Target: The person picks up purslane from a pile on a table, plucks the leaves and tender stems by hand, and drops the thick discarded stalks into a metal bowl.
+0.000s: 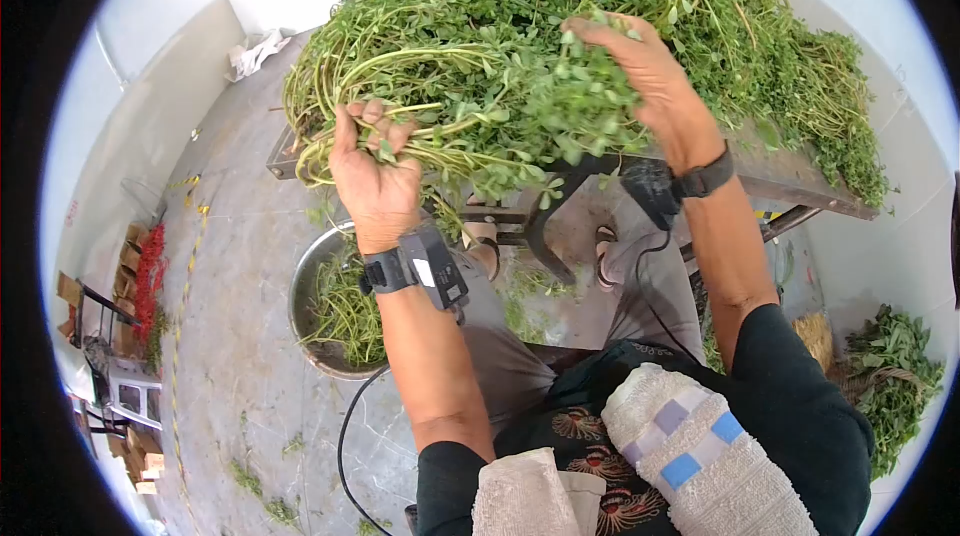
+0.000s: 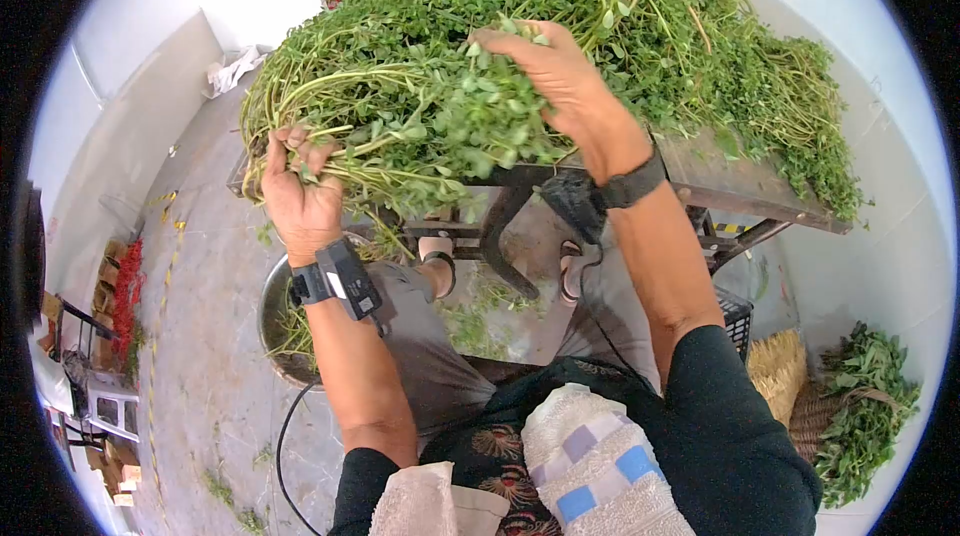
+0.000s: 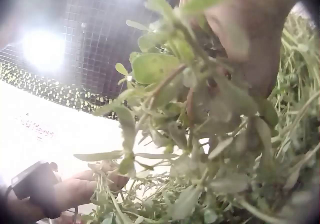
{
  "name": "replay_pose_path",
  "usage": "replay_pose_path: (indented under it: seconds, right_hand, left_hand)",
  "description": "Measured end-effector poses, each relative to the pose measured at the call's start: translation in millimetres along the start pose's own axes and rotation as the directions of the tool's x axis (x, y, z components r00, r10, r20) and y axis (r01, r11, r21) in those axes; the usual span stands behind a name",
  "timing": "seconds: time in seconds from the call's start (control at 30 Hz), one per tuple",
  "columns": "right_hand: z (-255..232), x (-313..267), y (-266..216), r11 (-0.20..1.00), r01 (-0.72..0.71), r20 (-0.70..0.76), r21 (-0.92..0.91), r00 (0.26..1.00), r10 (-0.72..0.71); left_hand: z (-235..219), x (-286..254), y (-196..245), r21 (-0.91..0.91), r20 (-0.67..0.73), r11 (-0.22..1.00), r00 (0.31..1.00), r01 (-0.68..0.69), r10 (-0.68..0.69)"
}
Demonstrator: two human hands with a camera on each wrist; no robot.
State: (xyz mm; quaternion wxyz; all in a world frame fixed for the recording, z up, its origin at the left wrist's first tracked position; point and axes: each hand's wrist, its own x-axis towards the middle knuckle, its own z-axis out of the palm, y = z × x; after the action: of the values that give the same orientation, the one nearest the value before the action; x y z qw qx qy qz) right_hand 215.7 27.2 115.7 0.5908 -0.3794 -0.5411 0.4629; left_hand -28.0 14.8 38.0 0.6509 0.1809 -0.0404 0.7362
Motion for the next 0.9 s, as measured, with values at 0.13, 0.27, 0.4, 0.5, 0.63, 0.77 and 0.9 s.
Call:
replay_pose_path:
  seconds: [0.13, 0.27, 0.4, 0.5, 0.63, 0.77, 0.9]
  right_hand:
    - [-26.0, -5.4, -8.0, 0.978, 0.082, 0.378, -0.193, 0.926, -0.003]
    - [-3.0, -18.1, 6.4, 0.874, 0.3, 0.498, -0.383, 0.864, -0.078]
    - [16.6, -8.6, 45.6, 0.555, 0.673, 0.621, -0.49, 0.716, -0.32]
    - [22.1, -4.0, 55.8, 0.299, 0.756, 0.671, -0.582, 0.654, -0.348]
    - [28.2, -8.5, 54.3, 0.328, 0.736, 0.697, -0.593, 0.673, -0.249]
    - [33.1, -5.7, 57.1, 0.362, 0.688, 0.592, -0.629, 0.726, -0.35]
    - [33.1, 21.3, 61.6, 0.762, 0.315, 0.229, -0.566, 0.948, -0.223]
  left_hand:
    - [1.1, -1.4, -0.5, -0.047, -0.032, 0.998, 0.998, -0.049, 0.048]
    - [6.9, -2.7, -7.8, 0.006, -0.072, 0.998, 0.996, -0.055, 0.056]
    - [7.0, -3.0, -10.3, 0.03, -0.038, 0.999, 0.999, -0.022, 0.023]
    - [7.6, -3.2, -9.2, -0.004, -0.035, 1.0, 0.999, -0.007, 0.007]
    - [7.6, -3.2, -5.1, 0.01, -0.047, 0.999, 0.998, -0.038, 0.038]
    - [4.3, -3.3, -6.5, 0.073, 0.011, 0.997, 0.999, -0.034, 0.033]
    - [19.3, -4.5, -39.7, 0.166, -0.111, 0.985, 0.993, 0.045, -0.027]
